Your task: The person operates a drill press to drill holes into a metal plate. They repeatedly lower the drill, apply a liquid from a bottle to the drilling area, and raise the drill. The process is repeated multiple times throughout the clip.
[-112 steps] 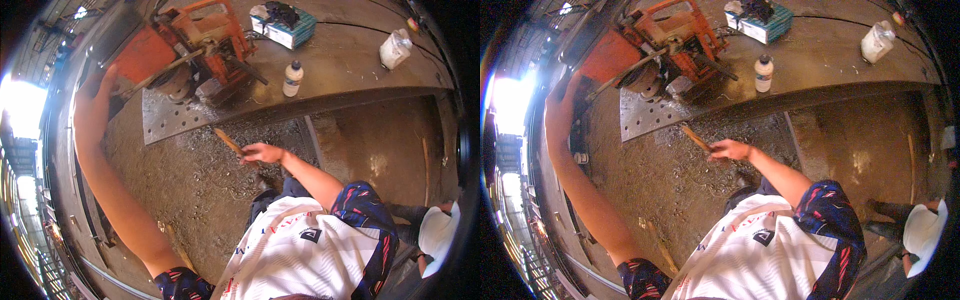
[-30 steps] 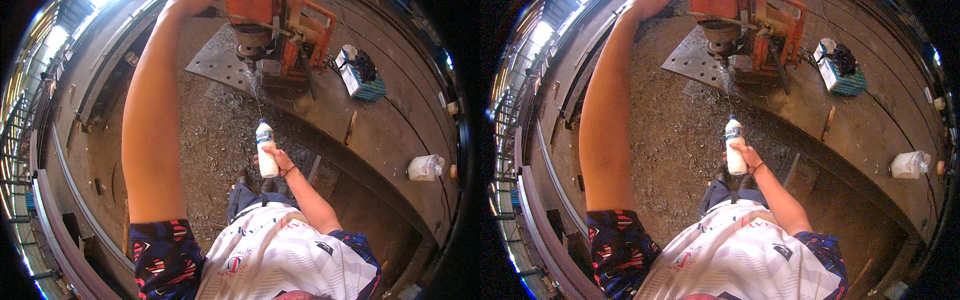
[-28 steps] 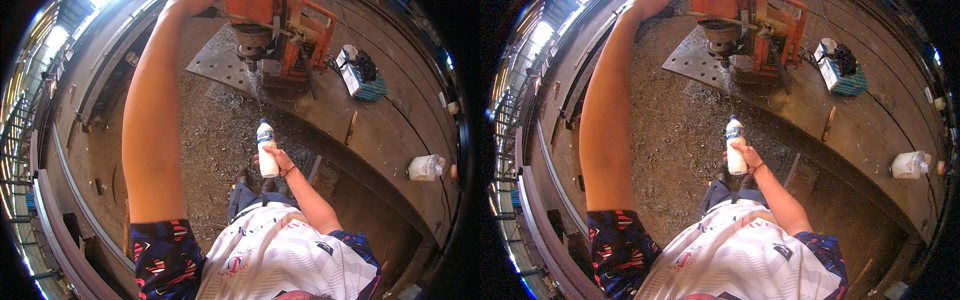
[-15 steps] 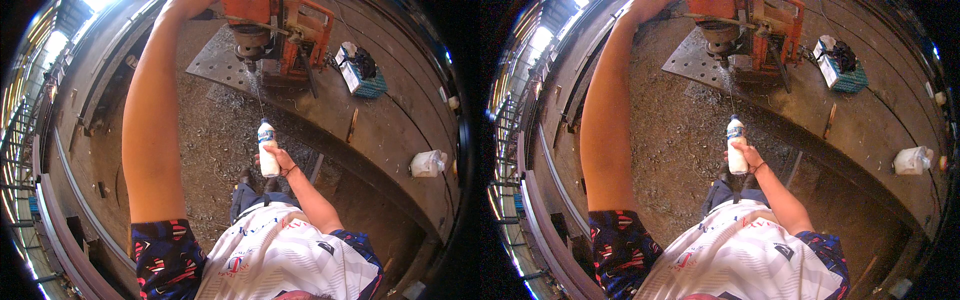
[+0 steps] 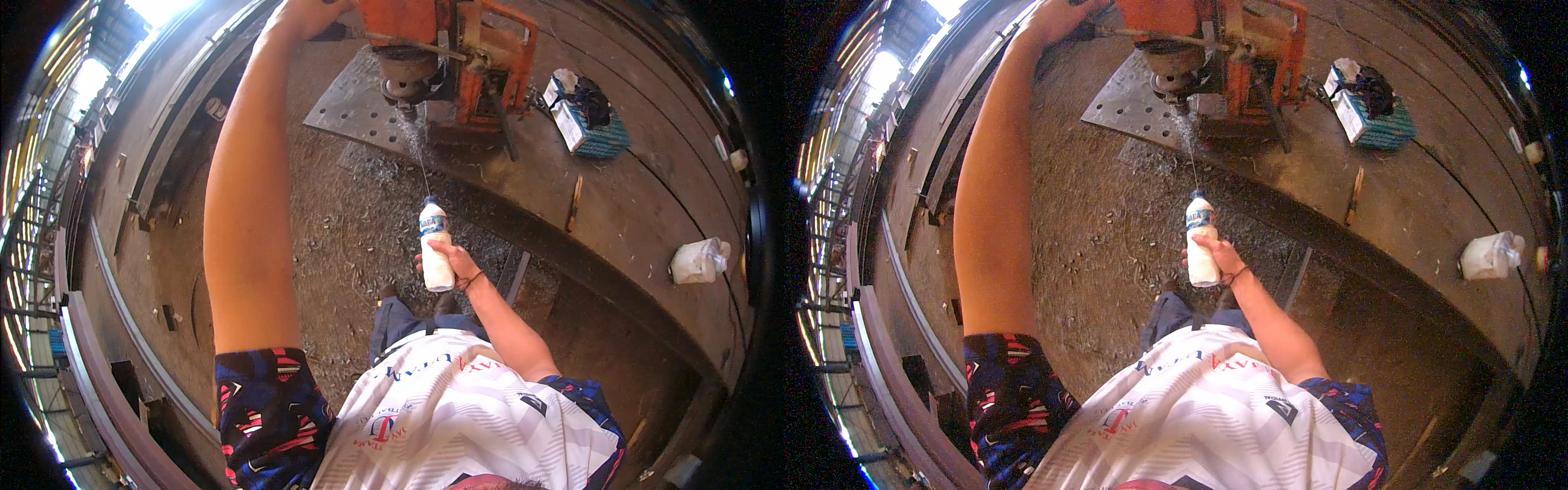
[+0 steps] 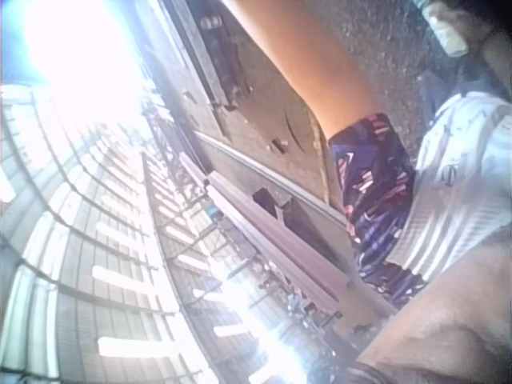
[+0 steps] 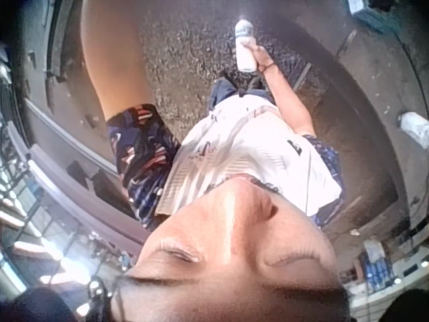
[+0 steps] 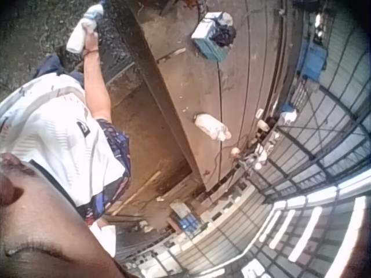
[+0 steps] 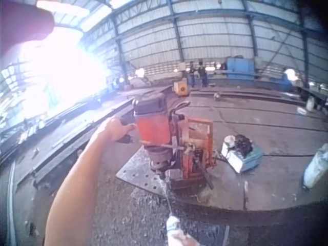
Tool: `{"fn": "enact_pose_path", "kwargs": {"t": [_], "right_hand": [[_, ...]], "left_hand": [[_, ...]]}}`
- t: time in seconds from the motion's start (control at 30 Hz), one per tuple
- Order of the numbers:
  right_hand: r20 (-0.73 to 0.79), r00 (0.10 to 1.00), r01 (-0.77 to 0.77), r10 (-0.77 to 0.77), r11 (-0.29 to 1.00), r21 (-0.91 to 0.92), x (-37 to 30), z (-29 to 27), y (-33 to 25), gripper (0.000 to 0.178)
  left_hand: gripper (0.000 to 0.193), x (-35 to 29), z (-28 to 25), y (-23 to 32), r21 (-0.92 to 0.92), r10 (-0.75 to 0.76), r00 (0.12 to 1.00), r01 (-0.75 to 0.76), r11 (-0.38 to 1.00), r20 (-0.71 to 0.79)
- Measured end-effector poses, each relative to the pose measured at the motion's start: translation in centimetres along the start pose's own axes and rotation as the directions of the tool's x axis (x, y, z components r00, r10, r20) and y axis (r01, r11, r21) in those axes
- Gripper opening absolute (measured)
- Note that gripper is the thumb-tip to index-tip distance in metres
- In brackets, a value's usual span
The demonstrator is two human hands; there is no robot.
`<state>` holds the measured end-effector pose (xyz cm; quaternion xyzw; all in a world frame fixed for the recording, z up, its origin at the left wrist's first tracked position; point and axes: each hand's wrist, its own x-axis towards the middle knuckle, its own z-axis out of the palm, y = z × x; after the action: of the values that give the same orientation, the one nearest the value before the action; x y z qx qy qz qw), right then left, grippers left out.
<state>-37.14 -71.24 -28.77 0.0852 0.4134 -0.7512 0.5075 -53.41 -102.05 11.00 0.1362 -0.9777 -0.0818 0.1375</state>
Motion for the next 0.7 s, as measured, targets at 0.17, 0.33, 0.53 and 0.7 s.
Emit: {"fn": "enact_pose_path", "kwargs": {"t": [0.17, 0.33, 0.53, 0.7], "right_hand": [[0.0, 1.0, 0.002, -0.001, 1.0, -0.014, 0.6, 0.8, 0.5, 0.045], [-0.064, 0.998, 0.012, -0.012, 1.0, 0.013, 1.6, 2.6, 1.2, 0.046], [-0.14, 0.989, 0.062, -0.058, 0.998, 0.025, 3.2, 5.3, 2.5, 0.047], [-0.214, 0.974, 0.086, -0.078, 0.996, 0.029, 4.6, 8.2, 3.3, 0.047]], "left_hand": [[0.055, -0.1, 0.2, -1.0, -0.229, 0.079, 0.997, -0.081, 0.97, -0.018], [0.047, -0.1, 1.3, -2.1, -0.465, 0.177, 0.982, -0.184, 0.866, -0.06], [0.03, -2.9, 2.0, -2.6, -0.754, 0.256, 0.948, -0.309, 0.58, -0.191], [0.029, -2.4, 2.2, -4.0, -0.774, 0.378, 0.884, -0.437, 0.457, -0.276]]}}
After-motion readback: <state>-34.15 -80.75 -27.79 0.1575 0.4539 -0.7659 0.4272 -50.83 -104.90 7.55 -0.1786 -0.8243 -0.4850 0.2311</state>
